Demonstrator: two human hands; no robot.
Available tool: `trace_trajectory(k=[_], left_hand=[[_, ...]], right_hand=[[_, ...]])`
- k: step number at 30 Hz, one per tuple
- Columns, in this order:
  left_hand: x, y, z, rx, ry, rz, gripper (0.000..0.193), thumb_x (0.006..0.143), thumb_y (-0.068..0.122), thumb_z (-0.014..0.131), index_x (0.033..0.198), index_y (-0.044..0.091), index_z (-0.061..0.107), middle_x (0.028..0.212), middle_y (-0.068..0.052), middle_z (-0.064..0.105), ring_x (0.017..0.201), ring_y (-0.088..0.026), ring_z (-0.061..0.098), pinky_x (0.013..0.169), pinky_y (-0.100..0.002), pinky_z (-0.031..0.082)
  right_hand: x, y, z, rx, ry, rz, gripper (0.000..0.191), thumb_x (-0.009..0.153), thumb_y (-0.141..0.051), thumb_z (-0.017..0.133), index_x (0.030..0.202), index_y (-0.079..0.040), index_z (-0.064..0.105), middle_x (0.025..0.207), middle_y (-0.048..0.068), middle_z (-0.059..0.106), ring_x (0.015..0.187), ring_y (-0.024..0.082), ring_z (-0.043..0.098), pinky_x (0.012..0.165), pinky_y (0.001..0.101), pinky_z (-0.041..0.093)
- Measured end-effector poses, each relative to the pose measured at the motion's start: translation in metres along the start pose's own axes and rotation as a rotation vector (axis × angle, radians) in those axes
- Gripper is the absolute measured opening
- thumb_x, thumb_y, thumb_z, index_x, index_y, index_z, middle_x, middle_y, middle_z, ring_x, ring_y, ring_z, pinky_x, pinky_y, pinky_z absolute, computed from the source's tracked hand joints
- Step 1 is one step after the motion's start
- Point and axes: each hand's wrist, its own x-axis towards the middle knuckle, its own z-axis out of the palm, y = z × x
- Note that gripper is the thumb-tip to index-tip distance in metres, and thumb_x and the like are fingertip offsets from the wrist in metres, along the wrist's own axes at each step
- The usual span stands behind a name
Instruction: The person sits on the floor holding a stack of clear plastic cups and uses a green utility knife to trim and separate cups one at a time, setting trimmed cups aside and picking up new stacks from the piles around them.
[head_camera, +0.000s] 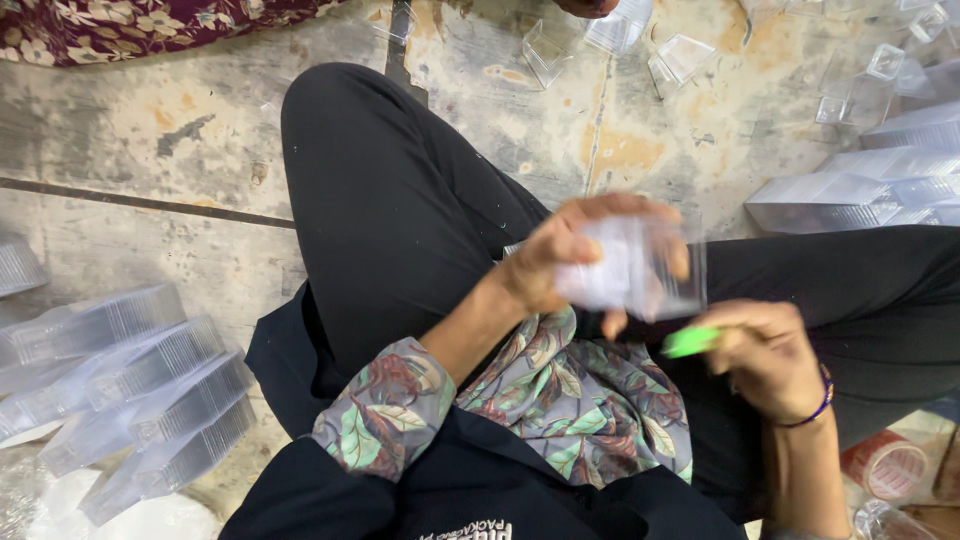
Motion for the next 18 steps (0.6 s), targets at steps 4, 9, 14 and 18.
trace_trajectory(k=[4,9,14,18], left_hand=[[0.001,0.012,-0.003,0.042,-0.021,0.049,0.056,0.095,0.020,0.072,0.146,0.004,0.056,0.125,-0.031,0.063,0.091,-0.040,0.073,0.061,-0.043,0.064],[-0.002,0.006,0.001,0.060,-0.032,-0.004,0.055,0.097,0.018,0.072,0.146,0.000,0.056,0.124,-0.030,0.063,0.093,-0.038,0.072,0.062,-0.043,0.063],[-0.001,0.007,0.001,0.078,-0.047,-0.039,0.055,0.096,0.018,0.073,0.145,-0.001,0.056,0.124,-0.029,0.063,0.095,-0.038,0.072,0.063,-0.043,0.064],[-0.005,0.010,0.001,0.139,-0.025,-0.032,0.056,0.095,0.018,0.073,0.144,-0.003,0.057,0.124,-0.029,0.064,0.096,-0.036,0.072,0.063,-0.043,0.064]], right_hand=[[-0.001,0.006,0.008,0.011,-0.025,0.012,0.033,0.093,-0.023,0.074,0.102,0.009,0.075,0.089,0.016,0.076,0.065,0.014,0.059,0.058,0.0273,0.047],[0.001,-0.004,0.002,0.227,0.122,-0.169,0.032,0.101,-0.023,0.074,0.110,0.008,0.072,0.088,0.014,0.070,0.064,0.011,0.054,0.063,0.0247,0.040],[0.014,-0.013,0.000,0.181,0.135,-0.170,0.032,0.104,-0.023,0.072,0.114,0.008,0.071,0.077,0.010,0.065,0.064,0.011,0.050,0.062,0.0244,0.036],[0.017,-0.008,0.002,0.152,0.087,-0.142,0.031,0.104,-0.023,0.071,0.112,0.008,0.072,0.073,0.009,0.063,0.064,0.011,0.050,0.063,0.0251,0.037]])
